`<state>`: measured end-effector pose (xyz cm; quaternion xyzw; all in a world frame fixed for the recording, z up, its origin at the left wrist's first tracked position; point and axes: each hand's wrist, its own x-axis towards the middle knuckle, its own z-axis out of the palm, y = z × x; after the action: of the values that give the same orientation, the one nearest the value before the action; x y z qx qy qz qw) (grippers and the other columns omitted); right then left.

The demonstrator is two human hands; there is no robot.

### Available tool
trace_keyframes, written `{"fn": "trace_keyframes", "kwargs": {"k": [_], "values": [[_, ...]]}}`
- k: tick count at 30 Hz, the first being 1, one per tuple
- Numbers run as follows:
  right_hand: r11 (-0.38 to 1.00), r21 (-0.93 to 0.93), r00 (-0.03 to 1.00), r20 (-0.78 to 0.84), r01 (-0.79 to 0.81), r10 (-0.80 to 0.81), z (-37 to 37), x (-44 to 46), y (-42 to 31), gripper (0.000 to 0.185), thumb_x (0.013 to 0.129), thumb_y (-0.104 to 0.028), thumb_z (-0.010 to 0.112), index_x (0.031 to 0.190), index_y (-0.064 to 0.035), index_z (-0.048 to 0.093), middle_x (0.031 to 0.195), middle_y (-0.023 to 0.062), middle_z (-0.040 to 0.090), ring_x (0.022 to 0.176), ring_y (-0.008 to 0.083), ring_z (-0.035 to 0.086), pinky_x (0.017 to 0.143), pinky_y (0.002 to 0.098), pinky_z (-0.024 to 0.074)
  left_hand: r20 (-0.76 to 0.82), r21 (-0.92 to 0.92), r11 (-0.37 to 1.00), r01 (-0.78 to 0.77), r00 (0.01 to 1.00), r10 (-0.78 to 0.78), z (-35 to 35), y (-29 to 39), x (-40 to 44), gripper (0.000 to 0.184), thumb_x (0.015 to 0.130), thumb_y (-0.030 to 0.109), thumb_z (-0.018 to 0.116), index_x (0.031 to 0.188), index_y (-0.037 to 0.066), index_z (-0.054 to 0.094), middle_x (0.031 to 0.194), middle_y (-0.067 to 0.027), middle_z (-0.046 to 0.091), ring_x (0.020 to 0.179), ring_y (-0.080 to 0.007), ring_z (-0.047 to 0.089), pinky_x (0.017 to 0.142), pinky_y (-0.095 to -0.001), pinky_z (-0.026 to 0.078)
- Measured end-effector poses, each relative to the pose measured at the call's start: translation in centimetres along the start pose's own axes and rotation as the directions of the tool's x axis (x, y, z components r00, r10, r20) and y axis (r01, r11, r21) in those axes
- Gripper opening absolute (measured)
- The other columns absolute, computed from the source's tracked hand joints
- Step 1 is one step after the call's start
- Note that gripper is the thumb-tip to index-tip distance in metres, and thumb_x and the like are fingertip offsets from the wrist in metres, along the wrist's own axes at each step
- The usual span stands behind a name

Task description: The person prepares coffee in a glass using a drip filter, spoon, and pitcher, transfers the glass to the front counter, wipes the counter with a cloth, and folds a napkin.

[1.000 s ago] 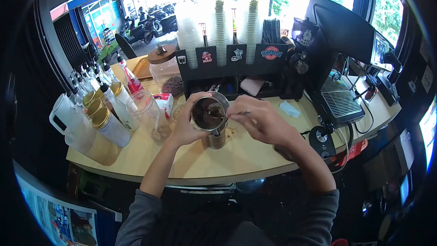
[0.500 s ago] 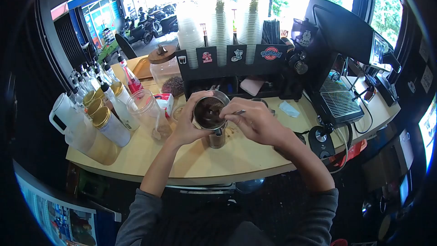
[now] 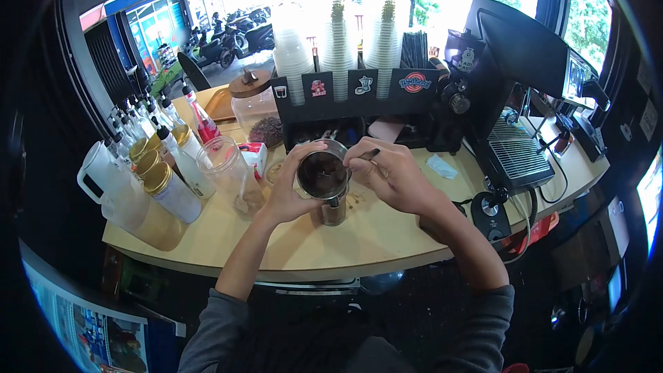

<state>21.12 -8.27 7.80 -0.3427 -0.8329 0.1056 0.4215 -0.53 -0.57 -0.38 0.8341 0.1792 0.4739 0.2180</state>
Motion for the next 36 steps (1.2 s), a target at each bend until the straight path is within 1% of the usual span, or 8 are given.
{"fn": "trace_keyframes", "kwargs": {"k": [6, 8, 11, 15, 17, 30, 33, 36], "values": [[0.999, 0.021, 0.999, 0.021, -0.041, 0.041, 1.2, -0.1, -0.4, 0.011, 0.092, -0.005, 0.053, 0.091, 0.0031, 0.06, 0.089, 0.013, 0.063, 0.075, 0.0253, 0.064, 0.067, 0.0321, 0.0493, 0.017, -0.03, 0.999, 0.04, 0.999, -0.039, 0.1, -0.2, -0.2, 0.087, 0.055, 0.012, 0.081, 0.133, 0.017, 0.042, 0.136, -0.0059, 0.047, 0.13, -0.027, 0.041, 0.114, -0.0515, 0.018], [0.956, 0.221, 0.978, -0.038, -0.192, 0.205, 2.1, 0.0, -0.7, 0.011, 0.092, -0.005, 0.052, 0.093, 0.0029, 0.06, 0.087, 0.0138, 0.063, 0.072, 0.0214, 0.065, 0.063, 0.0311, 0.0496, 0.007, 0.027, 1.0, -0.007, 1.0, 0.007, 0.2, 0.1, -0.2, 0.088, 0.055, 0.011, 0.081, 0.133, 0.017, 0.042, 0.137, -0.0063, 0.046, 0.131, -0.027, 0.04, 0.114, -0.0516, 0.017], [0.95, 0.202, 0.969, -0.016, -0.237, 0.245, 2.0, 0.3, -1.2, 0.011, 0.093, -0.006, 0.052, 0.094, 0.0026, 0.059, 0.086, 0.0131, 0.064, 0.071, 0.0171, 0.065, 0.061, 0.0292, 0.0497, 0.024, 0.024, 1.0, 0.004, 1.0, -0.004, 0.2, 0.1, -0.2, 0.089, 0.055, 0.01, 0.081, 0.134, 0.017, 0.041, 0.138, -0.0066, 0.045, 0.132, -0.0275, 0.039, 0.113, -0.0522, 0.016], [0.982, 0.039, 0.982, 0.031, -0.185, 0.184, 0.9, 0.5, -0.7, 0.011, 0.092, -0.006, 0.054, 0.093, 0.0025, 0.06, 0.085, 0.0111, 0.065, 0.071, 0.016, 0.065, 0.064, 0.0285, 0.05, 0.027, 0.069, 0.998, -0.005, 1.0, 0.003, -0.1, 0.2, -0.3, 0.09, 0.054, 0.011, 0.081, 0.134, 0.017, 0.04, 0.138, -0.0066, 0.045, 0.132, -0.0276, 0.039, 0.113, -0.0531, 0.016], [0.992, 0.074, 0.993, 0.069, -0.101, 0.096, 1.0, 0.5, 0.1, 0.012, 0.093, -0.007, 0.054, 0.092, 0.0022, 0.061, 0.084, 0.0098, 0.066, 0.071, 0.0158, 0.064, 0.066, 0.0283, 0.0494, 0.038, 0.062, 0.998, -0.002, 0.999, 0.0, -0.2, 0.1, -0.3, 0.087, 0.056, 0.011, 0.078, 0.134, 0.017, 0.04, 0.138, -0.0062, 0.045, 0.132, -0.0275, 0.039, 0.113, -0.0533, 0.015], [0.937, 0.27, 0.974, 0.102, -0.222, 0.201, 1.6, 0.1, 1.9, 0.016, 0.095, -0.009, 0.051, 0.096, 0.0024, 0.062, 0.073, 0.0076, 0.063, 0.068, 0.0107, 0.061, 0.063, 0.026, 0.0473, 0.13, -0.107, 0.984, 0.143, 0.983, -0.128, 0.4, -1.4, -0.6, 0.083, 0.057, 0.012, 0.075, 0.132, 0.015, 0.04, 0.132, -0.007, 0.048, 0.129, -0.0292, 0.041, 0.114, -0.0533, 0.014], [0.95, 0.159, 0.961, 0.109, -0.268, 0.253, 0.8, 0.3, 2.8, 0.015, 0.094, -0.007, 0.05, 0.095, 0.0035, 0.062, 0.073, 0.0071, 0.063, 0.069, 0.0112, 0.062, 0.065, 0.0256, 0.0484, 0.105, -0.124, 0.979, 0.163, 0.983, -0.15, 0.6, -1.7, -0.7, 0.083, 0.055, 0.012, 0.076, 0.131, 0.014, 0.042, 0.13, -0.0082, 0.049, 0.127, -0.0291, 0.042, 0.113, -0.0491, 0.02], [0.946, 0.242, 0.97, 0.164, -0.216, 0.18, 0.9, 0.6, 1.8, 0.015, 0.094, -0.007, 0.051, 0.095, 0.0043, 0.061, 0.074, 0.0076, 0.063, 0.069, 0.0117, 0.062, 0.066, 0.0256, 0.0497, 0.072, -0.145, 0.982, 0.118, 0.991, -0.109, 0.7, -1.7, -0.5, 0.082, 0.054, 0.01, 0.077, 0.129, 0.013, 0.044, 0.126, -0.0091, 0.05, 0.123, -0.0287, 0.044, 0.111, -0.0437, 0.026]]}}
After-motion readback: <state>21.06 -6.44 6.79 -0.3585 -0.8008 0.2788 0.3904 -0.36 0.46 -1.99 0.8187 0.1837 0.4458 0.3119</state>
